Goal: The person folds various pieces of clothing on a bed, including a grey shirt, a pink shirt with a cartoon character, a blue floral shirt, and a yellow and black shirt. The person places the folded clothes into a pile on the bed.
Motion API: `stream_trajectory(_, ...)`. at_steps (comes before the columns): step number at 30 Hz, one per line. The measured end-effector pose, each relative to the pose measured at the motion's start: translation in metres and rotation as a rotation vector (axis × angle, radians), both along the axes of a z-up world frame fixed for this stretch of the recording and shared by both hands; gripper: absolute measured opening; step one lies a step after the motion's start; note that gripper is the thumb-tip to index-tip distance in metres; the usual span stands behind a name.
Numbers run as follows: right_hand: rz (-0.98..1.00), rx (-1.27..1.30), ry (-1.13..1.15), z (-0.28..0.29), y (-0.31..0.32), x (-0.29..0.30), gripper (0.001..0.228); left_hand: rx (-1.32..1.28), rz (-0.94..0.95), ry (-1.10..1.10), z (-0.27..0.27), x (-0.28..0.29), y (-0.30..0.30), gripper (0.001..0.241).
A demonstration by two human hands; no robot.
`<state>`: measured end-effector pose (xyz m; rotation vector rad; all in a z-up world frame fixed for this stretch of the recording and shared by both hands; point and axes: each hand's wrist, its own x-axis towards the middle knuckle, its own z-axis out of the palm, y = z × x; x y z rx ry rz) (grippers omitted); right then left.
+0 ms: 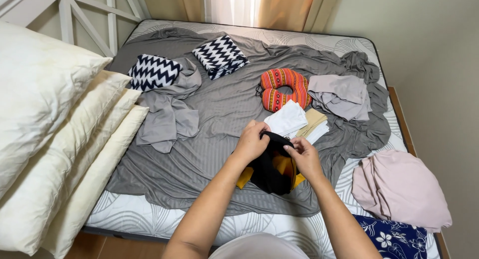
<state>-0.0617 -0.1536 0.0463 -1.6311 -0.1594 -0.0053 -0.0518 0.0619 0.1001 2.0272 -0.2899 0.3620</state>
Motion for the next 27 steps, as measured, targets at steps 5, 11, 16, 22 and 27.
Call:
stream_trajectory(5,-0.087,-0.172,-0.175,-0.006,-0.009,-0.002,0.010,0.051,-0.123,0.099,-0.009,0.000,-0.012,0.024)
stream_trajectory(11,-0.005,-0.381,-0.342,0.028,-0.001,-0.011,0.013,0.159,-0.172,0.250,-0.003,0.001,-0.019,0.032)
stream_trajectory(16,-0.062,-0.396,-0.294,0.033,0.003,-0.003,0.015,0.138,-0.224,0.363,0.028,-0.003,-0.017,0.035)
stream_trajectory(22,-0.134,-0.402,-0.421,0.044,0.022,-0.008,0.024,0.187,0.068,0.066,0.023,0.010,-0.023,0.020)
stream_trajectory(27,-0.133,-0.376,-0.473,0.047,0.050,-0.021,0.020,-0.168,0.176,0.033,0.010,0.026,-0.035,0.014)
